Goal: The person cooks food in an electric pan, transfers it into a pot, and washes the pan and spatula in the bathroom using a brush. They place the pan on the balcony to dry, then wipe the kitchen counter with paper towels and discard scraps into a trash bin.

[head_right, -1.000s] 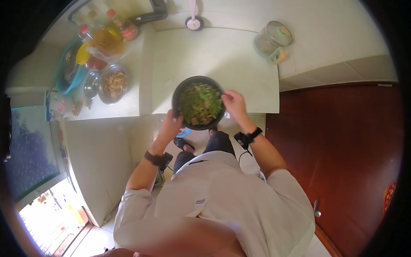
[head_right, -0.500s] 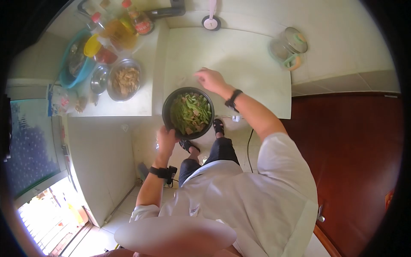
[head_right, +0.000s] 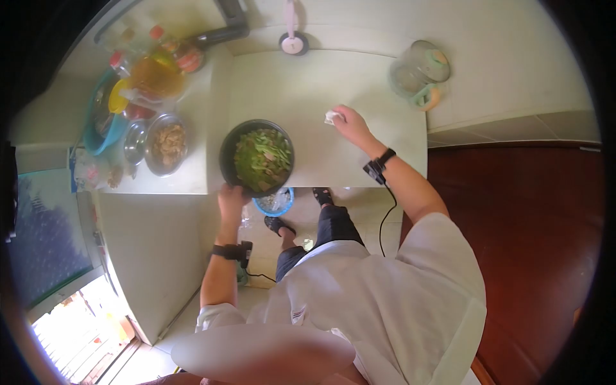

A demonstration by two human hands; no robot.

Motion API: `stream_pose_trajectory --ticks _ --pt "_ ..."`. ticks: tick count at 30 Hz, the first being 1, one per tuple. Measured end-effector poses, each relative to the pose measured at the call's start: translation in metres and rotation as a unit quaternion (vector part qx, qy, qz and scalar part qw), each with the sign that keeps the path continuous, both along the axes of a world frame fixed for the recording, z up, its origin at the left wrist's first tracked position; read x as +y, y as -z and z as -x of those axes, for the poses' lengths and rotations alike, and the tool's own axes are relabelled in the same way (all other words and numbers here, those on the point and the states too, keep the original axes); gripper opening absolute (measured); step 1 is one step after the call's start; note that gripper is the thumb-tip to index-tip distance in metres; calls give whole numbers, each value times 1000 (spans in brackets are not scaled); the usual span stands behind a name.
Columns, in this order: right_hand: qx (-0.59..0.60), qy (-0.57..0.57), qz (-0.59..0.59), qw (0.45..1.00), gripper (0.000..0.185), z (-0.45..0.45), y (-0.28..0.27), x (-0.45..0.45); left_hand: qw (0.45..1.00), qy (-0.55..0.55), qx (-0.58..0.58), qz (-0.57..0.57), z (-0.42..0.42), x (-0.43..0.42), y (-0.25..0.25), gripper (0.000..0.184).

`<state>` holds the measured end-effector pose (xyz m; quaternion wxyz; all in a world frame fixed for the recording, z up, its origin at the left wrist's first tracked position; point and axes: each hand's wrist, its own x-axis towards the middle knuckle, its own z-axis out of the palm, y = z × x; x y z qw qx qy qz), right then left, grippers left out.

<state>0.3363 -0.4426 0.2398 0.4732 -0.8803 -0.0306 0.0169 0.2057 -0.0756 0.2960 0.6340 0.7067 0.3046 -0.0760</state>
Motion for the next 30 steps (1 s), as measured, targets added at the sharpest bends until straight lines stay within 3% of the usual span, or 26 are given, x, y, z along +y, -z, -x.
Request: stream_pose_trajectory --ticks 1,3,4,6,7,9,12,15,17,18,19,23,25,26,27,29,30 --pt "2 1 5 1000 24 11 -5 -13 999 17 -15 -37 -8 -1 2 10" --pt "165 42 -103 980 29 39 -21 -37 999 -39 19 6 -20 0 16 19" --pt "169 47 -101 979 29 52 -28 -44 993 -104 -2 55 -18 -7 18 27" --pt "315 82 -319 890 32 73 -43 -52 991 -92 48 85 5 -24 18 35" --pt "318 82 -320 889 32 84 -51 -54 986 -83 95 112 22 -31 9 43" --pt "361 42 -446 818 29 105 -64 -49 987 107 109 56 56 -70 -8 43" --pt "411 -6 -428 805 30 136 -84 -23 962 232 59 130 48 -142 -48 56" --pt "435 -59 -400 804 27 161 -88 -11 960 212 -36 177 39 -170 -46 52" --pt "314 -88 -187 926 19 176 -103 -13 933 352 -7 69 46 -169 -47 41" --pt "233 -101 -198 947 17 185 -99 -17 942 323 -45 77 60 -173 -49 30" --pt "235 -94 -191 948 17 196 -99 -23 940 327 -46 86 73 -175 -51 30" --pt "254 38 -253 933 16 240 -98 -33 922 349 -74 147 122 -189 -39 29" --pt "252 279 -421 825 19 261 -100 -16 931 267 -9 249 139 -199 -30 28" --pt "331 240 -469 783 21 279 -106 -13 931 267 -10 250 147 -204 -26 28" --pt "330 241 -468 783 21 294 -99 -12 943 222 -11 248 156 -210 -23 26" --pt "363 128 -424 820 16 315 -74 -14 953 174 -12 246 167 -215 -22 23" --pt "335 140 -422 831 16 317 -82 -10 960 182 -8 214 172 -216 -23 21"
